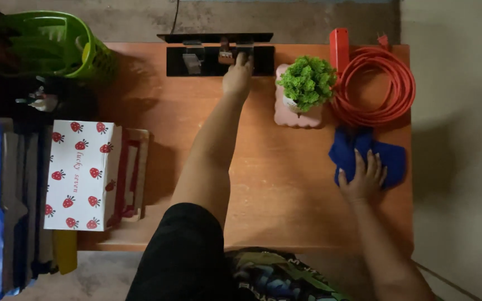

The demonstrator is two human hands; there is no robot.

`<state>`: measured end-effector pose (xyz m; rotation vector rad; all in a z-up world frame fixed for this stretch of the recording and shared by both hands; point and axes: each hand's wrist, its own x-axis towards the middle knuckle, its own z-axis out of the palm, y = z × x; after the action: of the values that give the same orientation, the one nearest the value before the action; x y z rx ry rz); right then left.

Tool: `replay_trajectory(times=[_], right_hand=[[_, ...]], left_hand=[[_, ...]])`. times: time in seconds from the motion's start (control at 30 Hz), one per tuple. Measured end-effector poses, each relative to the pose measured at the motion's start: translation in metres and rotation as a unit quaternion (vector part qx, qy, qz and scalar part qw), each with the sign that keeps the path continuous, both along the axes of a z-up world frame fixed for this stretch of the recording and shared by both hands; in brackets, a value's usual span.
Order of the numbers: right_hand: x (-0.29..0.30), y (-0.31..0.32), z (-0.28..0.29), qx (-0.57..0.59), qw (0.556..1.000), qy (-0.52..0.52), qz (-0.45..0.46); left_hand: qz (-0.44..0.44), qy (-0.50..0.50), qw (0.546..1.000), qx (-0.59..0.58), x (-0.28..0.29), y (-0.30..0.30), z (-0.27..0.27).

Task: The person cleans a wooden desk surface using a blue cloth. They move a coiled orange extension cord, a small potted plant, a pink figurine, a green plastic basket, a pen holder, and a tissue box to wipe the areas underneath and around them.

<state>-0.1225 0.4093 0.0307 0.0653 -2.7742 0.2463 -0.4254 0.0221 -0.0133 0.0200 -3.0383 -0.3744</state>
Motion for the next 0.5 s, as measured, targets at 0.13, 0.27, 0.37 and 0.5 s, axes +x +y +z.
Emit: replay_trajectory(times=[0.13,0.27,0.37,0.5], right_hand=[[0.0,-0.003,0.005,0.018,1.0,0.022,0.01],[-0.014,0.008,-0.021,0.07,0.992,0.06,0.082],[-0.012,-0.022,-0.042,0.108,0.982,0.083,0.128],[-0.014,-0.067,-0.036,0.065,0.995,0.038,0.073]], left_hand=[[0.009,0.028,0.999,0.04,0.014,-0.007,-0.001],[-0.036,0.026,0.998,-0.043,0.018,-0.01,0.007],[-0.05,0.005,0.997,-0.058,0.013,-0.007,0.002],[-0.05,-0.025,0.996,-0.073,0.009,-0.005,0.008]])
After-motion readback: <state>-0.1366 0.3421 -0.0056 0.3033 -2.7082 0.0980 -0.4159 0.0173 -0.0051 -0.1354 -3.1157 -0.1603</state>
